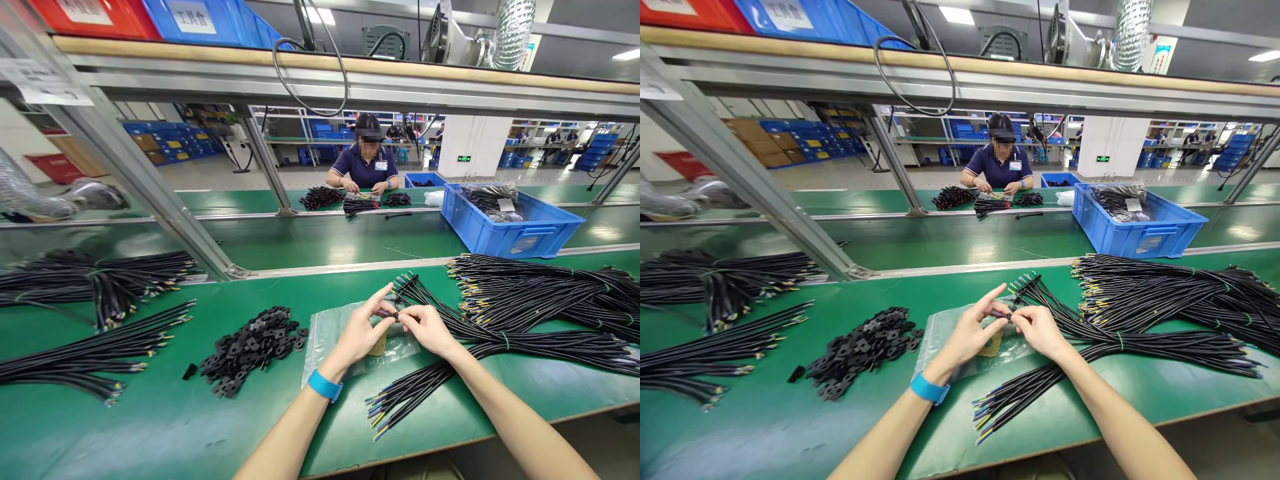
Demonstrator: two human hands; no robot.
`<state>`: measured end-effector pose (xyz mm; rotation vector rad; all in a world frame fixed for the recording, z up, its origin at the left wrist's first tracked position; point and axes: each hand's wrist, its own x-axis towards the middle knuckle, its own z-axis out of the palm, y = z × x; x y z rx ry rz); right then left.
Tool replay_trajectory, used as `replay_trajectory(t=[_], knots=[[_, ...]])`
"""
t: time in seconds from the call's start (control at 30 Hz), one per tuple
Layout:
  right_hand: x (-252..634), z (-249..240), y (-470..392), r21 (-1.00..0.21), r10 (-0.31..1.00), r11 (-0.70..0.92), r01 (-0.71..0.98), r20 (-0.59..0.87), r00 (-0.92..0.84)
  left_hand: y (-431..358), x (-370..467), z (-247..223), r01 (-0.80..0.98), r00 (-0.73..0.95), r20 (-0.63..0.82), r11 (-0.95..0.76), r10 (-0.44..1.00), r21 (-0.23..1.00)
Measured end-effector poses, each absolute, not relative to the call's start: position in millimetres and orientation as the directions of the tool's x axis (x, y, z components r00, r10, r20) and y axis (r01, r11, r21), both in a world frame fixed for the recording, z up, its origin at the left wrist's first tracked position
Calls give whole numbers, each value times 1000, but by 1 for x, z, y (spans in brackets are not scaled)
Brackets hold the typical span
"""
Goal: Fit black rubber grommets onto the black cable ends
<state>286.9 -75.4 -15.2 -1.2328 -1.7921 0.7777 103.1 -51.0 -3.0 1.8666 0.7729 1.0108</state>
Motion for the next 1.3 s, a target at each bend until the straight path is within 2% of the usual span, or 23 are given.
replay_trajectory(t=[0.13,0.23,0.33,0.5,0.57,0.63,0.73,0.77,0.83,0.87,0.93,1.0,1.07,1.13,1.2,1.3], knots=[[286,-14,-79,-718,891,433,545,433,-136,-48,104,-4,-48,454,229,-232,861,971],[285,-16,-81,-632,862,478,610,473,-185,-47,106,-6,-31,433,163,-166,887,986],[284,-16,-81,-626,865,480,615,454,-213,-48,106,-5,-15,446,224,-243,867,970],[285,-14,-76,-796,927,371,478,287,-241,-51,108,-5,-1,474,359,-407,804,913],[286,-14,-73,-813,938,341,472,264,-223,-50,108,-6,39,475,402,-475,783,879],[289,-14,-71,-753,927,366,547,346,-144,-46,104,-4,117,445,450,-549,774,828],[298,-13,-66,-534,841,393,749,538,-57,-36,84,4,403,286,535,-607,795,685],[301,-13,-64,-458,819,373,807,571,-54,-31,73,8,549,220,550,-568,806,613],[306,-10,-65,-352,811,308,884,582,-51,-23,48,14,833,117,516,-366,849,414],[309,-8,-67,-333,821,278,901,569,-44,-19,36,16,924,76,451,-233,889,303],[311,-1,-74,-368,866,260,893,498,-47,-14,14,19,992,7,263,-40,965,119],[310,6,-84,-475,926,321,819,337,-167,-13,0,21,1000,-12,69,11,998,11],[307,11,-95,-598,894,416,685,130,-428,-15,-6,23,999,11,-60,-13,998,-34],[303,12,-103,-666,765,471,579,-20,-644,-18,-7,26,997,36,-125,-44,991,-60],[299,10,-107,-669,688,488,560,-99,-719,-20,-6,29,994,54,-163,-68,985,-83],[295,6,-108,-642,686,477,600,-156,-711,-20,-4,29,990,73,-186,-94,980,-105]])
